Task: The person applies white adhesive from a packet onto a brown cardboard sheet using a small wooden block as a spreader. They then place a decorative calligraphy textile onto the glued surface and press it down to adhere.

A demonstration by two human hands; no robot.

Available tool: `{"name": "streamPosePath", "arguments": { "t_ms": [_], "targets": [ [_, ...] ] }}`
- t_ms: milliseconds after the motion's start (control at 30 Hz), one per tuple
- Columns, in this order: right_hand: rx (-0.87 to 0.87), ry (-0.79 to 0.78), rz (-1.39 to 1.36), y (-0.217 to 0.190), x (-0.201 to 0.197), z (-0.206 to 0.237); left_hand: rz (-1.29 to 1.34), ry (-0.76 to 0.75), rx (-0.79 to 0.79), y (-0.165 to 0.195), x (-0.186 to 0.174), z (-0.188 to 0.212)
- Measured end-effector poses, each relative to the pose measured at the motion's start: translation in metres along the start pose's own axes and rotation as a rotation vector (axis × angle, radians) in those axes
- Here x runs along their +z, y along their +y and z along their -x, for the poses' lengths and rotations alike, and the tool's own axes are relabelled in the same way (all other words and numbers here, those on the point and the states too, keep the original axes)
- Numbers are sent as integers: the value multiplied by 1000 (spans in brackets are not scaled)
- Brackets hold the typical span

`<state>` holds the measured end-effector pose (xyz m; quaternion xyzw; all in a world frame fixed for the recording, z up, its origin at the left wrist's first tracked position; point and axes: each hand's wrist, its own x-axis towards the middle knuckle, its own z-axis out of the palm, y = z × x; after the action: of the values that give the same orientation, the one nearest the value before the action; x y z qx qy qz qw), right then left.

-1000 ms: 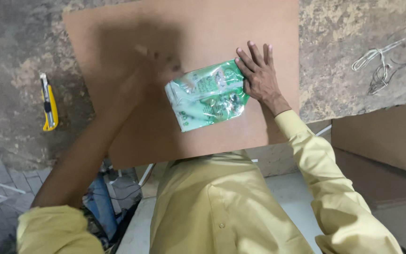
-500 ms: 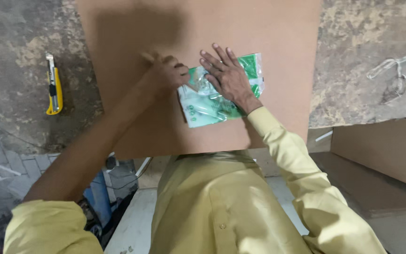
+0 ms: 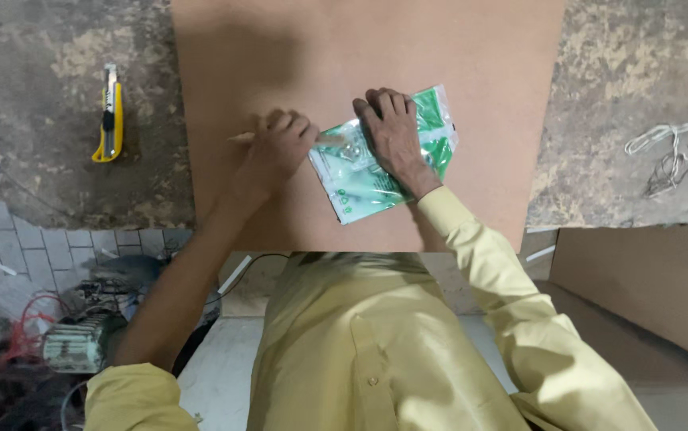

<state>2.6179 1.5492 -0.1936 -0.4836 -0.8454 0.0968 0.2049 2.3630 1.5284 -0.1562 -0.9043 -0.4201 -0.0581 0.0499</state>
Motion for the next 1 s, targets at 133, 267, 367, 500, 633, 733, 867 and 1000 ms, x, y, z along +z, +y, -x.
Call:
{"name": "streamPosePath", "arguments": {
  "t_ms": [133,267,367,500,633,733,867,1000],
  "targets": [
    [61,-49,-72,-18,-4,-20,255,-126,-165,10,-10,7],
    [-40,-111,-104,-26,-10,-35,40,-29,-247,39,-8,21],
    [-8,-256,-169,-31,-10,-41,148,-68,-345,45,-4,24],
    [-91,-187,-172,-36,-5,-49,117,-26,-308,33,-10,18],
    [-113,-161,-87,-43,0,-54,116,-21,-209,24,-20,14],
    [-61,-231,-50,-43,5,-53,165,-1,-222,23,-25,9],
    [-142,-135,-49,-41,14,-47,214,-67,-212,28,-19,10],
    [-138,-143,-36,-32,24,-39,281,-137,-229,52,-10,21]
  ]
}}
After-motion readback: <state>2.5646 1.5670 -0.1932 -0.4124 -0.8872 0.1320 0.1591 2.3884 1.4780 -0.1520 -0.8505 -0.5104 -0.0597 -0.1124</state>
